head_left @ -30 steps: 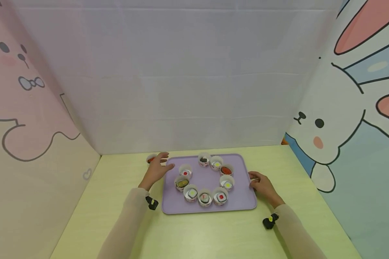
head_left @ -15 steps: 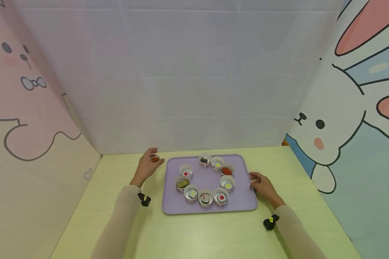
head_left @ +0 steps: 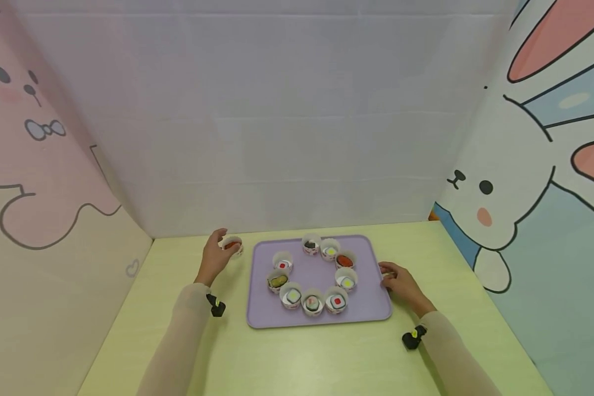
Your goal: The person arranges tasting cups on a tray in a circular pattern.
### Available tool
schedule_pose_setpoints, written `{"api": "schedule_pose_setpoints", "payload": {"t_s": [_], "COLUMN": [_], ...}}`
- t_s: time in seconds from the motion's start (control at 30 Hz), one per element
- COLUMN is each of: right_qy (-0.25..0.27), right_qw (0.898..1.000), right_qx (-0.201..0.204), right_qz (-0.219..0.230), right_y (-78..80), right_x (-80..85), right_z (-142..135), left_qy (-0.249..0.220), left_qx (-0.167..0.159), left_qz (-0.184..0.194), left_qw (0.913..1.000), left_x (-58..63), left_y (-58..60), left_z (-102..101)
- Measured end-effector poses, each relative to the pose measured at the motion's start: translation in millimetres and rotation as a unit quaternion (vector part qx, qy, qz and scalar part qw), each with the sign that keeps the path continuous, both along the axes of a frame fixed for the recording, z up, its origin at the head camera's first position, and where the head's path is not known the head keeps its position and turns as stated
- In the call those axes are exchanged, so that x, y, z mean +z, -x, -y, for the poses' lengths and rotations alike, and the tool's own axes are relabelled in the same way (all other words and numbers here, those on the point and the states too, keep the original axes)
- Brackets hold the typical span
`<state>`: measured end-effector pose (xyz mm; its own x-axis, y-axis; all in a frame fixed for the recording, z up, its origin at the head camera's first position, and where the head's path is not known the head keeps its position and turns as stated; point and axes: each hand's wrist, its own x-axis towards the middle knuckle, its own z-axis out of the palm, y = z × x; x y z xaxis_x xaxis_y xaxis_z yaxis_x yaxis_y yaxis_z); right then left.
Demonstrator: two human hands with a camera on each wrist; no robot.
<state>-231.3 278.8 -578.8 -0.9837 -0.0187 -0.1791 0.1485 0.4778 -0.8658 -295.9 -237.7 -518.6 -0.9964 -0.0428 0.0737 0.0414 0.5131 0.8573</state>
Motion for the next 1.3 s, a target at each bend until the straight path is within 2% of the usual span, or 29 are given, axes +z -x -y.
{"api": "schedule_pose_setpoints", "payload": {"t_s": [0.2, 0.4, 1.03, 1.3], "right_qy": [0.005, 0.006, 0.006, 0.010], "right_qw": [1.000, 1.000, 1.000, 1.000], "right_qx": [0.001, -0.003, -0.009, -0.009], "right_qz": [0.005, 0.011, 0.010, 0.008], "right_y": [0.1, 0.3, 0.4, -1.4], "right_x": [2.1, 0.7, 1.8, 2.4], "right_z": [-1, -2, 1, 2], "left_qy": [0.003, 0.008, -0.068, -0.038], "left_qx": [0.013, 0.026, 0.046, 0.039], "left_qz": [-0.004, 0.016, 0.073, 0.071], "left_qw": [0.9999, 0.9995, 0.9939, 0.9960], "left_x": [-11.4, -22.4, -50.1, -57.6], "left_y": [8.4, 16.2, 22.7, 26.1], "left_z": [3, 0, 6, 3]}}
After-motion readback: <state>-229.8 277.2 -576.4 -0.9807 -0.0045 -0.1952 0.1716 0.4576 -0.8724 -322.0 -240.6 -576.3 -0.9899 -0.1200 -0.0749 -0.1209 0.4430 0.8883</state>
